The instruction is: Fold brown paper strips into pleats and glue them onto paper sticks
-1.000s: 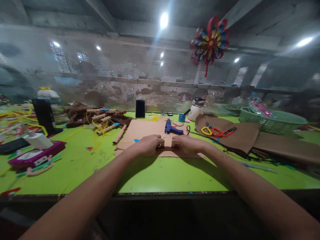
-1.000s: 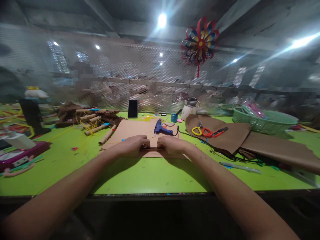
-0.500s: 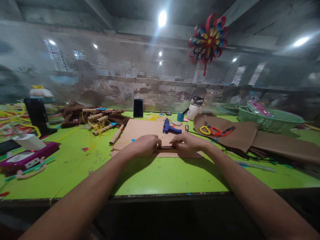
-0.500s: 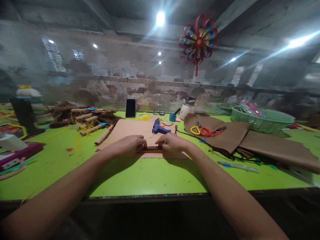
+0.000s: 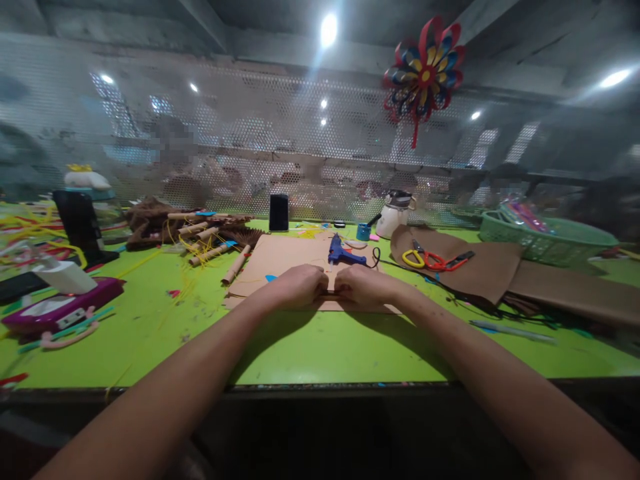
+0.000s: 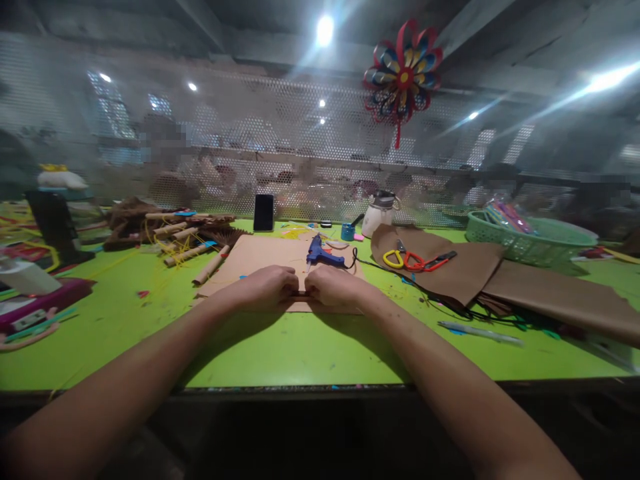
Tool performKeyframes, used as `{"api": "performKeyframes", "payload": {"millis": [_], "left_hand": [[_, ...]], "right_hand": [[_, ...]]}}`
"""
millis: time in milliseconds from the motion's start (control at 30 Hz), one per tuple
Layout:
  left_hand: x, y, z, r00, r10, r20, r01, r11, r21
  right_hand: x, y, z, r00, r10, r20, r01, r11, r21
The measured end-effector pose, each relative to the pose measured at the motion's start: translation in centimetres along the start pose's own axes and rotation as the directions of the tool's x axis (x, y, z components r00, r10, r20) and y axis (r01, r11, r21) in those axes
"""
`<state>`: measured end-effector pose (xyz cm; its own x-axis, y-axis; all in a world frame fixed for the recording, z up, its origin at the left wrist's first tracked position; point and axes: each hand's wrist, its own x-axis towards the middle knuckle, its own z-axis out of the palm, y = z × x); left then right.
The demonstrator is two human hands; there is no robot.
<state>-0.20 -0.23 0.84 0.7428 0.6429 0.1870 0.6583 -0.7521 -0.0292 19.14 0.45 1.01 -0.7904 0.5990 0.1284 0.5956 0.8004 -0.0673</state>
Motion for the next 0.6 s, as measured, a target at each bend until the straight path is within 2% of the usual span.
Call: {"api": "performKeyframes", "payload": {"millis": [267, 600], "left_hand": [[-0.7, -0.5, -0.4, 0.998, -0.005, 0.061, 0.010, 0.998, -0.067], [-1.4, -0.9, -0.8, 0.998, 0.061, 0.034, -0.056, 0.989, -0.134]], "right_hand": [[-1.3, 0.1, -0.1, 1.000, -0.018, 0.011, 0.018, 0.999, 0.037], [-1.8, 0.6, 0.5, 0.999, -0.045, -0.029, 0.048, 0.993, 0.109]]}}
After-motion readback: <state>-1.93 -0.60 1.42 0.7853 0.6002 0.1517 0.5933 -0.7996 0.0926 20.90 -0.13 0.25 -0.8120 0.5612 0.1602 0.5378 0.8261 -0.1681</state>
